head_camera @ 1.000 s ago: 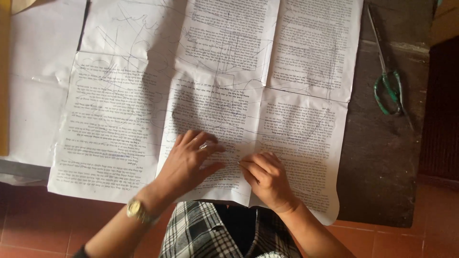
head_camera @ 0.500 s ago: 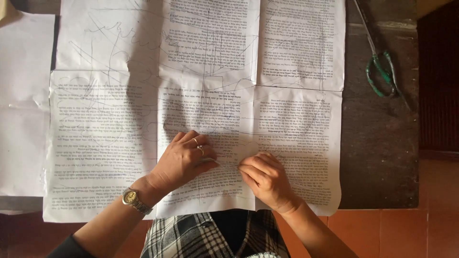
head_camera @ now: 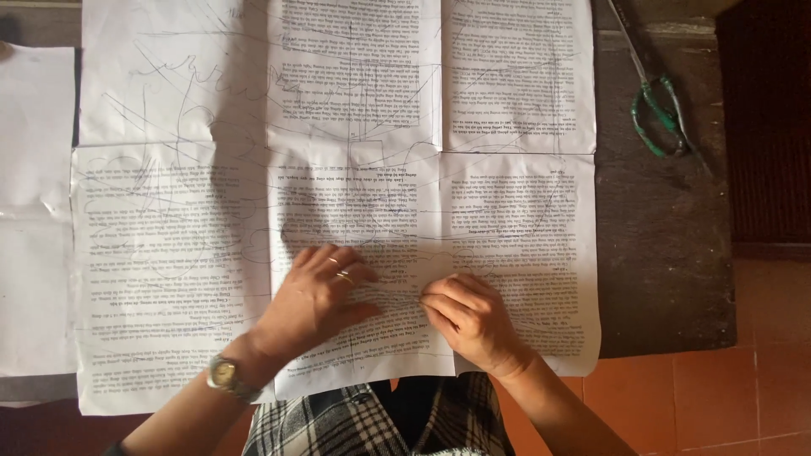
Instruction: The person smooths a large printed sheet on a table, folds its edges, and secures the sheet with a red tape dispenser. The person uses both hands to press and align the paper, then applies tape to hold it in place.
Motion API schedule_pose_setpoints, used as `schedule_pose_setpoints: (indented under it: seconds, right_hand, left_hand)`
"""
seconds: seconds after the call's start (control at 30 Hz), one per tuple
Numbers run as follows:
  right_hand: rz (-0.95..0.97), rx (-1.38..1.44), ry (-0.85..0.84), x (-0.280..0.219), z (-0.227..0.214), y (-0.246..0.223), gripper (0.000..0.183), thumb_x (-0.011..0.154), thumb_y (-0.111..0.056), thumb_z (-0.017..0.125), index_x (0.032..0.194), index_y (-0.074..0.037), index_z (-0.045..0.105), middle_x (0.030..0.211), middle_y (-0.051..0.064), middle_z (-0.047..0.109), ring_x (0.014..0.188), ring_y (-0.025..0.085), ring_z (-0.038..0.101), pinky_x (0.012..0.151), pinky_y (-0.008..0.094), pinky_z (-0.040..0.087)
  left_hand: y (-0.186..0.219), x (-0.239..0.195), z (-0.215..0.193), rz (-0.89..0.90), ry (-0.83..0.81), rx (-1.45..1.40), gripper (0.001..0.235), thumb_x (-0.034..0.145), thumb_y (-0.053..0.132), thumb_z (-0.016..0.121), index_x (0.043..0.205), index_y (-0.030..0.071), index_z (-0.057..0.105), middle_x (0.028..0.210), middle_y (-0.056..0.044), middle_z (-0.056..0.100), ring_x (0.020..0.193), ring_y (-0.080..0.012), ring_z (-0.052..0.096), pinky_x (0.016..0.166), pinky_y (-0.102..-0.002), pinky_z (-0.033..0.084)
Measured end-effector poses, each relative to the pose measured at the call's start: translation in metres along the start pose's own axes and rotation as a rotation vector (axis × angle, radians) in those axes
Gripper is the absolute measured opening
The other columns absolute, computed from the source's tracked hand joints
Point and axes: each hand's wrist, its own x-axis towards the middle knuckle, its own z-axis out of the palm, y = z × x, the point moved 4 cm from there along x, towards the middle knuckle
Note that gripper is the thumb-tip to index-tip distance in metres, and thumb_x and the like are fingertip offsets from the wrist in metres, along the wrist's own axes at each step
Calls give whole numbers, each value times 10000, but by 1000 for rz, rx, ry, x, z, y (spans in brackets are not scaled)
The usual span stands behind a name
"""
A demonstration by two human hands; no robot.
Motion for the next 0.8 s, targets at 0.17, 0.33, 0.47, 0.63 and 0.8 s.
schedule_pose_setpoints:
  seconds: [0.17,0.33,0.47,0.63,0.8]
  right_hand:
    - [-5,-1,5,-5,3,5,80,855,-62,659,784,-96,672,789,29,650,683,219,647,677,331,542]
    - [-14,22,-5,-6,3,6,90,863,-72,652,775,-85,669,785,40,651,670,224,648,661,342,547]
    - [-8,10,-25,-7,3,5,94,866,-70,645,774,-81,664,785,46,647,666,228,642,664,351,553]
    - [-24,9,-19,-4,3,5,89,853,-57,655,767,-82,662,776,44,646,659,223,639,662,343,550]
    - [-37,21,-17,-1,1,4,89,835,-41,674,755,-75,655,769,53,640,663,232,642,657,351,547]
  left_hand:
    - [-26,-16,-9,-31,39,-72,314,753,445,771,896,171,711,899,-14,641,842,-219,603,750,-338,449]
    - [-15,-9,-15,-1,81,-94,229,793,416,747,885,208,724,878,8,644,848,-208,609,758,-336,432]
    - [-17,-9,-6,16,90,-82,163,798,355,751,840,199,727,845,16,646,835,-196,608,761,-339,423]
    - [-16,-3,-12,-18,56,-78,113,781,308,758,794,201,724,817,21,644,840,-195,608,755,-336,434]
    - [14,15,7,11,3,-18,136,795,307,763,774,182,715,766,20,643,794,-169,603,771,-339,442]
